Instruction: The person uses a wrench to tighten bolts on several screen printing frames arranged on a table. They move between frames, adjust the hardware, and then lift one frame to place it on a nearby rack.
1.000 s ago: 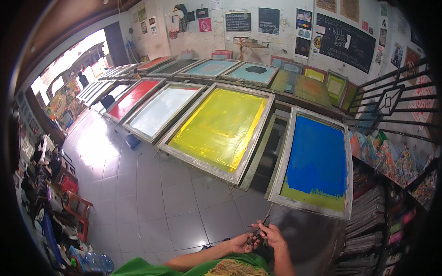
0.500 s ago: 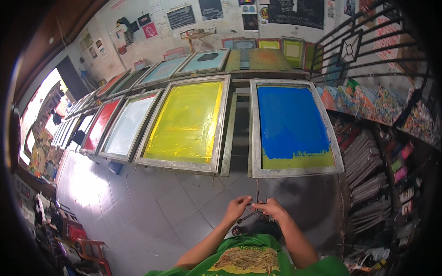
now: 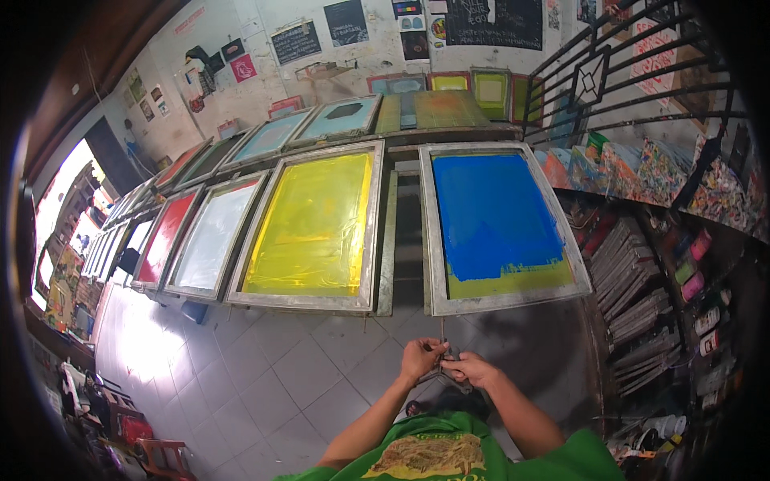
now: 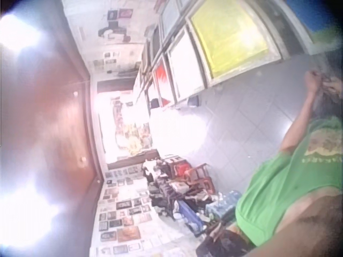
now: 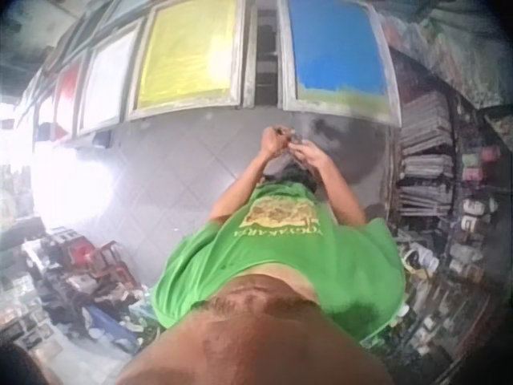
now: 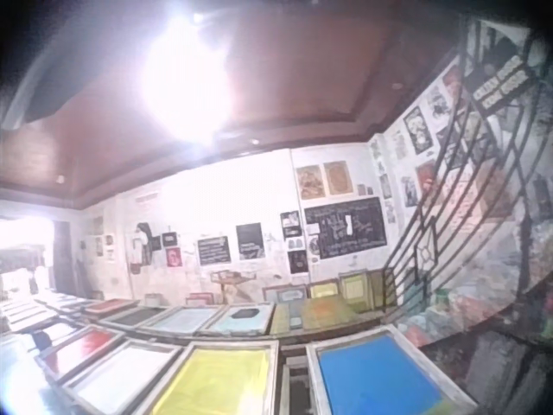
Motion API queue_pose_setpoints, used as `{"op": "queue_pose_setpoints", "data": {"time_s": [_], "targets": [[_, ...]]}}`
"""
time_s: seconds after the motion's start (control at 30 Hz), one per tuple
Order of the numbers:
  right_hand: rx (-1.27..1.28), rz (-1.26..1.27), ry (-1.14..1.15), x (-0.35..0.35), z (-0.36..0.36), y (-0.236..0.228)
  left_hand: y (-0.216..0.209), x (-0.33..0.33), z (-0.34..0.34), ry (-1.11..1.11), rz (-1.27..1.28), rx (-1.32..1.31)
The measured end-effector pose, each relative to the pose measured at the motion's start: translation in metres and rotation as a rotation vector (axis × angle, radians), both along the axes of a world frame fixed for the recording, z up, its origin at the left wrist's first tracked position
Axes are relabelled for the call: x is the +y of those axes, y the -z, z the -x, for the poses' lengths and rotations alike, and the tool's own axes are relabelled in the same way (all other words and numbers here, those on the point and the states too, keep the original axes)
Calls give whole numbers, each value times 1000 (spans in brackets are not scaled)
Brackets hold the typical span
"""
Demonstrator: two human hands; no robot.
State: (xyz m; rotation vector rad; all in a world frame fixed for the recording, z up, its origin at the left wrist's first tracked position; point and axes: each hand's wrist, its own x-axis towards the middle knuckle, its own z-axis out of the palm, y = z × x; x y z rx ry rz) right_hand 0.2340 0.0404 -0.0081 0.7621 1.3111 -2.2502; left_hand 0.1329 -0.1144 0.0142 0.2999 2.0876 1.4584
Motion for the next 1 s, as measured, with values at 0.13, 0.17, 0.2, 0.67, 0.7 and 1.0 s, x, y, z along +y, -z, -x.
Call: {"op": "queue_pose_setpoints", "data": {"time_s": [0.13, 0.17, 0.2, 0.67, 0.7, 1.0], "targets": [[-68, 22, -184, 19, 12, 3, 26, 1, 5, 26, 13, 15], [-103, 171, -113, 24, 9, 10, 30, 2, 3, 51, 4, 16], [-133, 316, -40, 28, 4, 19, 30, 3, 2, 79, -9, 21], [22, 13, 35, -2, -16, -14, 64, 2, 2, 69, -317, -267], [46, -26, 11, -4, -14, -8, 73, 2, 1, 58, -387, -336], [55, -219, 42, -25, -7, -34, 71, 14, 16, -33, -265, -128]]}}
